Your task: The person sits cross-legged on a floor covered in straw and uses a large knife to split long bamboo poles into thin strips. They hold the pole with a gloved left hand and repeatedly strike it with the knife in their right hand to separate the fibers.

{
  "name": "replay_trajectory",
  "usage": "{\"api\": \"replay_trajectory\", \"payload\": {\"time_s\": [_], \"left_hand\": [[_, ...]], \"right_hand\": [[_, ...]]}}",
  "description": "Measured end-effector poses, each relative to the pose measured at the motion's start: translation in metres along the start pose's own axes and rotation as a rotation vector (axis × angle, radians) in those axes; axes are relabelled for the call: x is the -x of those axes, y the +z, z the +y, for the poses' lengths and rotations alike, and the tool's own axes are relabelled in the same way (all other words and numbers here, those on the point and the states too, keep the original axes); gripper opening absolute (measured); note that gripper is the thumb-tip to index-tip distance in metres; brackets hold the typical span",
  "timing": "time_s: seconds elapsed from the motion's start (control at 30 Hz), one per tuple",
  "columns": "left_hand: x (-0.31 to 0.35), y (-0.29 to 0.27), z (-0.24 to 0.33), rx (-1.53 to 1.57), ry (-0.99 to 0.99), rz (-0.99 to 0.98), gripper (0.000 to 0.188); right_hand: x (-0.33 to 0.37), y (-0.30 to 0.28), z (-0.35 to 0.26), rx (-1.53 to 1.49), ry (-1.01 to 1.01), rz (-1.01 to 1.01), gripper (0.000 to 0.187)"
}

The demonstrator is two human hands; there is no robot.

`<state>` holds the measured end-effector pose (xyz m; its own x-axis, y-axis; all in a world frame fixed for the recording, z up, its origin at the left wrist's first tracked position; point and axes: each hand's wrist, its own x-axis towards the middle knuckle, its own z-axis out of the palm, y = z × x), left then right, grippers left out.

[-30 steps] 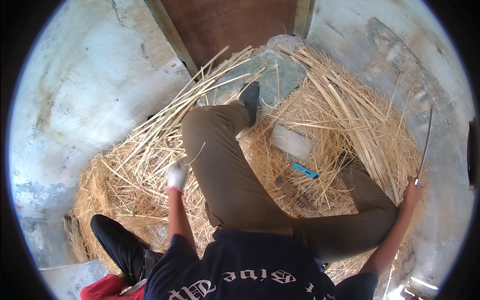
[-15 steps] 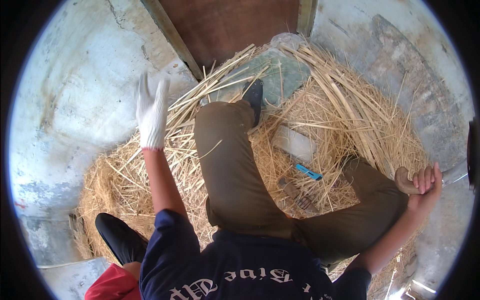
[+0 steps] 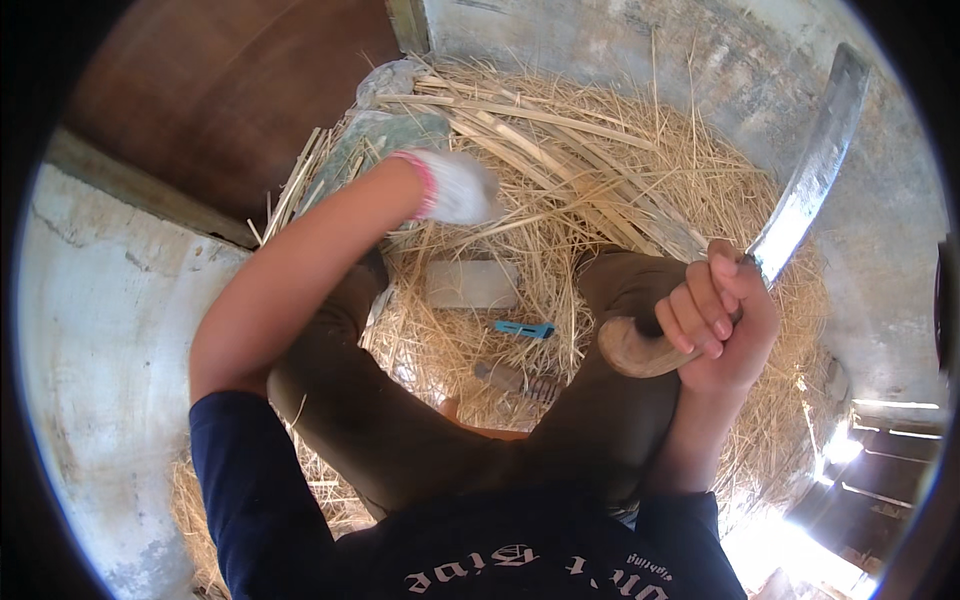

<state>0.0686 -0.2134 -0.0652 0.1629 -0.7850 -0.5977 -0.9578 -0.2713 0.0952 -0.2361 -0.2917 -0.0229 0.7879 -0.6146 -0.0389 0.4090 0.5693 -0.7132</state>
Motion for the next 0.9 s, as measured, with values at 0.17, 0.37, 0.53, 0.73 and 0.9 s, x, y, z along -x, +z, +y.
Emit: {"api": "replay_trajectory", "payload": {"time_s": [0.17,0.37,0.53,0.73,0.9], "left_hand": [[-0.186,0.069,-0.002,-0.402,0.117,-0.06,0.044],[-0.279,0.083,0.071,-0.124,0.15,0.578,0.055],[-0.293,0.112,0.088,0.068,0.184,0.655,0.063],[-0.274,0.103,0.088,0.076,0.119,0.511,0.061],[-0.27,0.11,0.086,0.085,0.108,0.526,0.056]], "right_hand": [[0.004,0.004,0.005,-0.015,0.012,0.115,0.028],[0.01,-0.012,0.002,-0.099,0.054,0.009,0.024],[0.012,-0.019,-0.008,-0.1,0.067,0.11,0.025],[0.009,-0.031,-0.009,-0.139,0.088,-0.081,0.021],[0.0,-0.024,-0.003,-0.13,0.168,-0.116,0.019]]}}
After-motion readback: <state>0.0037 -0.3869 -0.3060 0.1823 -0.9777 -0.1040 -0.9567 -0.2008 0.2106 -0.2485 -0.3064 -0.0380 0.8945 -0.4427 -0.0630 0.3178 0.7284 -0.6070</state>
